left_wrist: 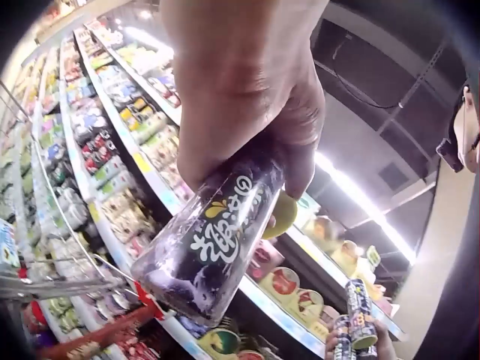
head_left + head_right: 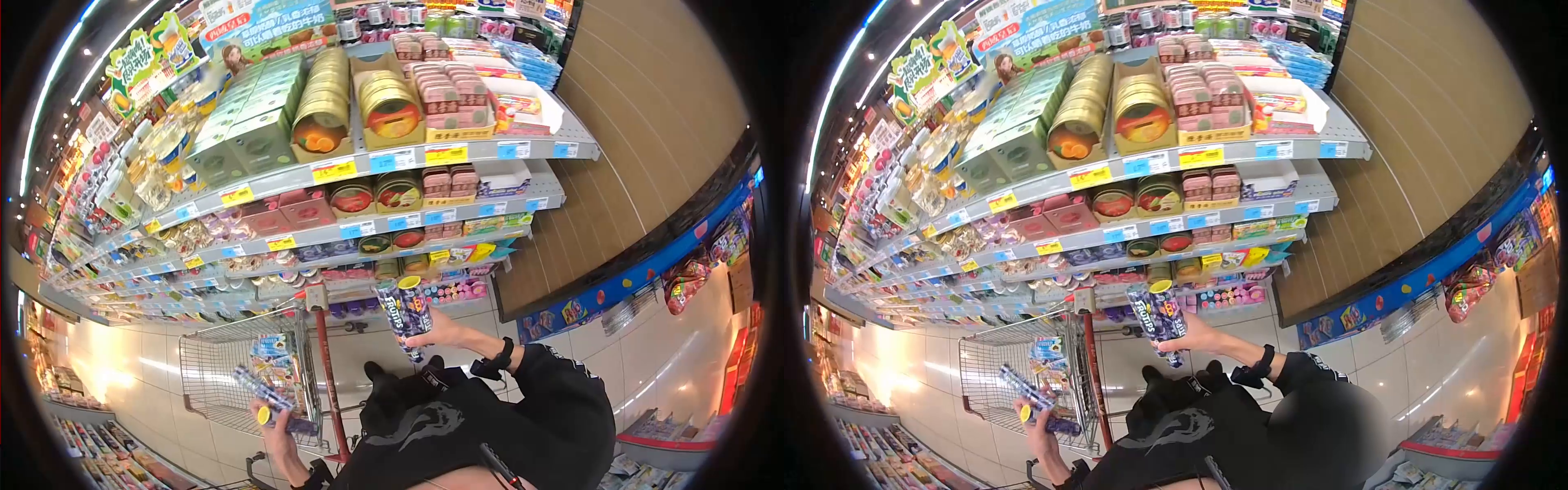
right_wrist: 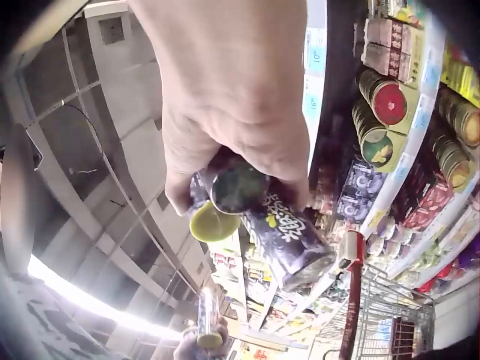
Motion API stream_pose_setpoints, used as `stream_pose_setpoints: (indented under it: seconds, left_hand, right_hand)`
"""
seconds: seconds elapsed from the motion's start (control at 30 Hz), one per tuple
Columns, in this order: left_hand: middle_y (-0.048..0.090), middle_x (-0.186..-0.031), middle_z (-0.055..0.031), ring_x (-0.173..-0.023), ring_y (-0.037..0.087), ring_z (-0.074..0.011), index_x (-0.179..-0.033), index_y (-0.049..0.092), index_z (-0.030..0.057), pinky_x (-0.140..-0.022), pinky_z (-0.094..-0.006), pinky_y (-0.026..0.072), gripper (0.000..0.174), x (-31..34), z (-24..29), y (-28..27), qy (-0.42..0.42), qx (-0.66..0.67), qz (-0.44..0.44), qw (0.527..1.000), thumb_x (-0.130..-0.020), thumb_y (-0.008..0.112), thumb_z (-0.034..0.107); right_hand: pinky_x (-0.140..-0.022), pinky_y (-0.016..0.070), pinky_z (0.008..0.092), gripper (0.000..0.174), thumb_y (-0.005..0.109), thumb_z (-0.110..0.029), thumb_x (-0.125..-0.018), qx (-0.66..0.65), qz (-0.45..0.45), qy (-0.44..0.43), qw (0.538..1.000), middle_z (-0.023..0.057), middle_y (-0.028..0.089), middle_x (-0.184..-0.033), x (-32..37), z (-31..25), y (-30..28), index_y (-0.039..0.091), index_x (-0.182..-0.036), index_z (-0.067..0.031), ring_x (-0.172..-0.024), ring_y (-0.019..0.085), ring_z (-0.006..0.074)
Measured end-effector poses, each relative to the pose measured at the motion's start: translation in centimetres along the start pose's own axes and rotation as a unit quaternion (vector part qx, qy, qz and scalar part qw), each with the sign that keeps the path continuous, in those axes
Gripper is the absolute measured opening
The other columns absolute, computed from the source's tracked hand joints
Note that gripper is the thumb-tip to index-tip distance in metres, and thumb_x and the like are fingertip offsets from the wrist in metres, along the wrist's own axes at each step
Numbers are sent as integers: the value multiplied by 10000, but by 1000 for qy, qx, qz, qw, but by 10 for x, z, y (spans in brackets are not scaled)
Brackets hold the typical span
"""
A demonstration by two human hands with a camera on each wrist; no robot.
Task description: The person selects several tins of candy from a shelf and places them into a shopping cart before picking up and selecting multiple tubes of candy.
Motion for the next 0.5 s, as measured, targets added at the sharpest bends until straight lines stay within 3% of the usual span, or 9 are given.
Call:
stream_pose_setpoints:
  seconds: [0.07,0.13,0.2,0.27,0.33,0.4,0.5]
  left_hand:
    - [609,-1209,-210,-1071,658,-316,-1149,374,128,-851,-383,574,568,0,0,44,-3,-41,-112,993,-758,750,-40]
    - [606,-1220,-213,-1080,656,-318,-1294,331,98,-928,-410,544,742,4,-10,92,-73,-10,-176,982,-725,791,-23]
    - [618,-1211,-200,-1082,659,-309,-1427,275,51,-951,-407,529,859,7,-48,137,-104,-65,-292,948,-745,793,-19]
    - [643,-1180,-157,-1073,665,-277,-1476,276,21,-960,-401,522,853,18,-45,183,-161,-149,-393,893,-788,780,-6]
    - [671,-1127,-110,-1017,669,-201,-1416,392,13,-904,-340,532,701,28,-65,212,-194,-153,-448,859,-823,765,8]
    - [686,-1053,-61,-851,612,-88,-1413,448,9,-696,-239,504,651,36,-81,233,-198,-199,-474,835,-859,771,121]
    - [674,-1023,-39,-812,608,-86,-1415,475,13,-667,-229,497,650,39,-99,246,-202,-232,-482,820,-859,776,164]
  right_hand:
    - [-854,520,295,412,844,-144,-784,18,21,8,1000,18,670,-995,19,-8,-3,604,-1110,-66,-928,637,109]
    - [-858,519,296,440,852,-145,-778,5,25,-12,1000,18,669,-1000,36,-5,-13,597,-1128,-64,-933,635,109]
    - [-864,520,300,448,853,-143,-779,-43,35,-35,998,18,667,-1002,63,-2,-20,593,-1136,-64,-941,635,109]
    - [-871,519,302,460,849,-139,-782,-63,8,-43,997,19,664,-1003,79,3,-18,584,-1150,-64,-946,636,114]
    - [-875,519,306,475,843,-129,-785,-77,39,-31,996,24,661,-1013,100,2,-24,568,-1167,-60,-955,637,122]
    - [-913,513,321,551,842,-122,-782,-72,25,-15,997,29,650,-1058,118,22,-31,541,-1237,-49,-1000,633,135]
    - [-996,486,353,724,851,-157,-766,-57,92,-48,993,51,628,-1182,133,37,-45,469,-1368,-33,-1096,610,163]
Point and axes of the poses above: each hand's wrist, its own x-axis away from the middle knuckle, its own y-axis out of the palm, z = x × y, the point moved 3 cm from there along -x, towards the middle knuckle
